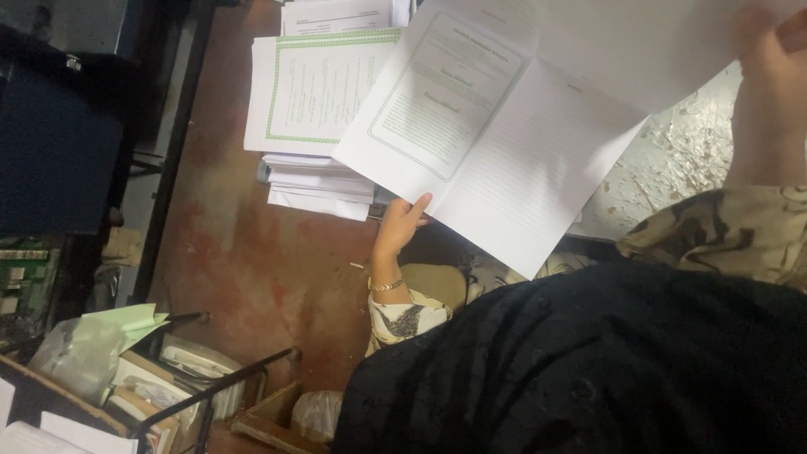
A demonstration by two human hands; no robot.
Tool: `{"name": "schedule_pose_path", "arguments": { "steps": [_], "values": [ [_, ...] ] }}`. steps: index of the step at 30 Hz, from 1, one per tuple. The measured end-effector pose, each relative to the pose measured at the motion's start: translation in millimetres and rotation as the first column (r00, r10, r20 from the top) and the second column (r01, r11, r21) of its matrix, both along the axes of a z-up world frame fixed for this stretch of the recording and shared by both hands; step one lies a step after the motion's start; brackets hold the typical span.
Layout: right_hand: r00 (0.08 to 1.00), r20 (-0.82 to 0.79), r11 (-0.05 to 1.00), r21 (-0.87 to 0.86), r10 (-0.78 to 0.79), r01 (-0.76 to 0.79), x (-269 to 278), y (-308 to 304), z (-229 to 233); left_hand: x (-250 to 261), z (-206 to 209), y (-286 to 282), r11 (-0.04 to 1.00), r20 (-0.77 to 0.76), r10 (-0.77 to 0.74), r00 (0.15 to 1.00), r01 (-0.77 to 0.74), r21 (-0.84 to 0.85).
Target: Sorting and organizing printed documents into different stacks on a desk.
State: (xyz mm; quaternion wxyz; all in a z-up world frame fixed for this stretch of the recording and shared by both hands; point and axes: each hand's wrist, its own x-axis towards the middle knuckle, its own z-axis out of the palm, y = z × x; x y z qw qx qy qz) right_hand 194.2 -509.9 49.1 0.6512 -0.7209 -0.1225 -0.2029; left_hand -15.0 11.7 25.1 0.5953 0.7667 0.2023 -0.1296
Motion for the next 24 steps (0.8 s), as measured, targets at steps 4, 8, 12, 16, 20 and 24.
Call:
{"name": "schedule_pose_path", "arguments": {
  "steps": [4, 8, 12, 16, 20, 24],
  "values": [
    [0.976, 0.018, 0.964, -0.162, 0.218, -0.212, -60.5, 82.8, 52.8, 3.7, 9.4, -3.8, 0.999, -0.006, -0.022, 1.000, 0.023, 0.047],
    [0.824, -0.154, 0.644, -0.551, 0.546, -0.530, -107.5, 127.2, 84.6, 2.2, 18.7, -3.0, 0.992, 0.088, -0.109, 0.990, 0.102, 0.080],
    [0.843, -0.461, 0.290, -0.796, 0.278, -0.531, -112.5, 138.8, 33.8, 4.0, 31.4, -8.8, 0.992, 0.034, -0.047, 0.998, 0.050, -0.117],
    [0.933, -0.327, 0.260, -0.898, 0.148, -0.355, -112.2, 113.9, -12.3, 1.7, 42.9, -8.0, 0.982, 0.052, -0.155, 0.987, 0.159, -0.105],
    [0.930, -0.355, 0.322, -0.874, 0.091, -0.365, -106.8, 96.3, -29.2, 1.1, 25.4, -6.3, 0.962, 0.041, -0.218, 0.975, 0.222, -0.160],
    [0.934, -0.335, 0.313, -0.880, 0.126, -0.358, -102.5, 94.7, -42.8, 2.2, 12.5, -10.1, 0.967, 0.039, -0.172, 0.984, 0.176, -0.185]
  ]
}}
